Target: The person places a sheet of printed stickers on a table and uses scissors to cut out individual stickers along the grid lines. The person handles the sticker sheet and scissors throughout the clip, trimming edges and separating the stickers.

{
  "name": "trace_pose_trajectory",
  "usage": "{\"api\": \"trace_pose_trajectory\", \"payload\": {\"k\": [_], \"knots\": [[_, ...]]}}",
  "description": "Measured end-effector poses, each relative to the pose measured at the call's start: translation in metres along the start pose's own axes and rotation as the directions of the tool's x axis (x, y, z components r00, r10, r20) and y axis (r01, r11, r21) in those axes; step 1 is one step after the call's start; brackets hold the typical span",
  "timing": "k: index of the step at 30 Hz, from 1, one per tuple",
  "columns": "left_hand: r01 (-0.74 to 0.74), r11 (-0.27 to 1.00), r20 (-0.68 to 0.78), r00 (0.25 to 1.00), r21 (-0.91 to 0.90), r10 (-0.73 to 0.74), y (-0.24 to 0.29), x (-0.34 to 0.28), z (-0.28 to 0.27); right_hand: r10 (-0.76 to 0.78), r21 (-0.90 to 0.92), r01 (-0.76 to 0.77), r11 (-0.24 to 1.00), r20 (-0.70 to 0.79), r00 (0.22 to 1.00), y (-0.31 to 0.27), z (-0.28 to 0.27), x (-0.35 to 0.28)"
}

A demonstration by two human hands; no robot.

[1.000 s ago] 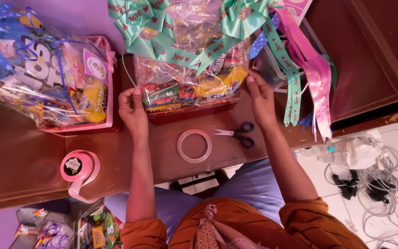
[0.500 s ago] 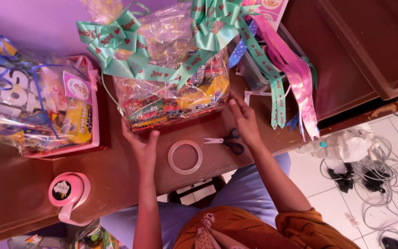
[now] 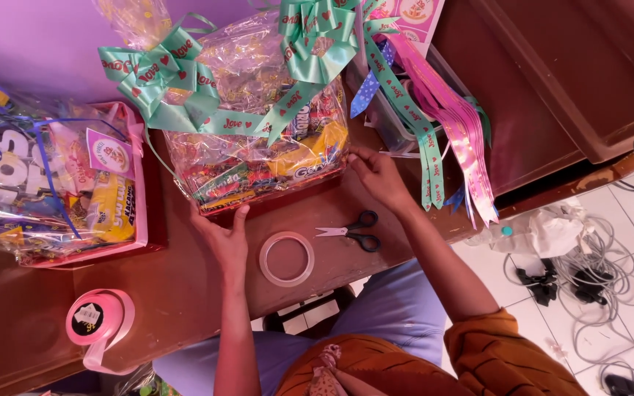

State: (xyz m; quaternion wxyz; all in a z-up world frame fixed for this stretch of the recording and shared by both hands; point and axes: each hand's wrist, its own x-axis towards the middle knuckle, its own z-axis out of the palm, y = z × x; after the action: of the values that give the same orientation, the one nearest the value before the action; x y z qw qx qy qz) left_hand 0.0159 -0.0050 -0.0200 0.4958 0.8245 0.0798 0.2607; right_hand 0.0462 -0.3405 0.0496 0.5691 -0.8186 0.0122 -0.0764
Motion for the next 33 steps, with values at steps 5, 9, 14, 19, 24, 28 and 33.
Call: {"api": "trace_pose_trajectory", "payload": {"k": [5, 9, 14, 19, 24, 28, 33], "knots": [[-0.022, 0.999, 0.0, 1.0, 0.027, 0.022, 0.017, 0.003, -0.005, -0.01, 0.016, 0.01, 1.0, 0.02, 1.0, -0.044, -0.012, 0.007], [-0.05, 0.995, 0.02, 0.999, 0.081, 0.048, 0.019, 0.005, -0.009, 0.011, 0.044, -0.012, 0.999, 0.011, 1.0, -0.057, -0.011, -0.004], [-0.06, 0.989, 0.03, 0.998, 0.135, 0.056, 0.012, 0.005, -0.009, -0.065, -0.022, 0.064, 0.998, -0.067, 0.996, -0.043, -0.014, 0.026], [0.04, 0.999, 0.083, 0.996, -0.018, -0.038, 0.049, 0.005, -0.016, -0.304, -0.164, 0.27, 0.949, -0.249, 0.92, -0.034, -0.036, 0.115], [-0.042, 0.999, 0.062, 0.997, 0.001, 0.042, 0.042, 0.005, -0.016, -0.508, -0.533, 0.289, 0.795, -0.325, 0.798, -0.007, -0.041, 0.207], [-0.063, 0.998, 0.058, 0.996, -0.003, 0.063, 0.043, 0.006, -0.017, -0.536, -0.55, 0.299, 0.78, -0.338, 0.774, -0.024, -0.034, 0.217], [-0.034, 0.999, 0.072, 0.997, -0.032, 0.036, 0.038, 0.007, -0.015, -0.532, -0.601, 0.229, 0.766, -0.392, 0.751, 0.002, -0.042, 0.235]]}}
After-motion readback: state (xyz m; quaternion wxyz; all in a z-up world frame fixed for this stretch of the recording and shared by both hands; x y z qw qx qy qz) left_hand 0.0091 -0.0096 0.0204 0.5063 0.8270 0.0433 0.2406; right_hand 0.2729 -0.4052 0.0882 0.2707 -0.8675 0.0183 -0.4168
